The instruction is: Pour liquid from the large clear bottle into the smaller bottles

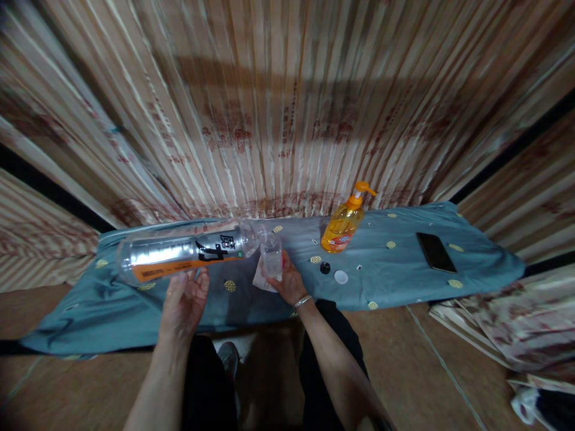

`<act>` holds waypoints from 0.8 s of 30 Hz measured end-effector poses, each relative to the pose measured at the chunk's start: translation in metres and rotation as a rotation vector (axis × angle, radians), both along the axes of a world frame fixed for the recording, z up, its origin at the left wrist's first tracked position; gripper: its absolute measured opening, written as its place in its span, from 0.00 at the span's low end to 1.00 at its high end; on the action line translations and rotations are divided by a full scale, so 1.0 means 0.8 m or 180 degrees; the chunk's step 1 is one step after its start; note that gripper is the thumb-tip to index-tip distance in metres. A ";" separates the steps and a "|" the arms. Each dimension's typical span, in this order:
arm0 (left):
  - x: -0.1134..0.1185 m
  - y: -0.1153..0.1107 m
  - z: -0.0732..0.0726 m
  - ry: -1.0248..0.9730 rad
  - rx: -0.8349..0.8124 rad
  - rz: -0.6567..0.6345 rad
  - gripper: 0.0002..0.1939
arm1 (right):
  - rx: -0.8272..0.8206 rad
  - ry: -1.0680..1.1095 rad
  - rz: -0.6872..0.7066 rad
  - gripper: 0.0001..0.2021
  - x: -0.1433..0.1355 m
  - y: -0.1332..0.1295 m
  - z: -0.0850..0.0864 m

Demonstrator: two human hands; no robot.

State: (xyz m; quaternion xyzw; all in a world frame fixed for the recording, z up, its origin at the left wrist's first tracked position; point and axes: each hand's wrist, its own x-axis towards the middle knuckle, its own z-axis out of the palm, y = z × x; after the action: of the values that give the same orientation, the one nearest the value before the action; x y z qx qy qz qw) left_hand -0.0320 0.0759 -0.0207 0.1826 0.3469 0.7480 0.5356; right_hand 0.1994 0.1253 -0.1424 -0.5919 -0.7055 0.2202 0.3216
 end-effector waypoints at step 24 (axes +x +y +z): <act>0.000 0.001 -0.001 -0.0004 0.0023 0.0023 0.24 | 0.0053 0.0168 0.0030 0.45 -0.001 -0.002 0.007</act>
State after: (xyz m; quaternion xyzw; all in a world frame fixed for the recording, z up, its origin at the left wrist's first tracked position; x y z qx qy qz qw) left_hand -0.0323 0.0763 -0.0215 0.1828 0.3445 0.7513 0.5324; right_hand 0.1987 0.1236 -0.1366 -0.5798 -0.7014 0.2314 0.3440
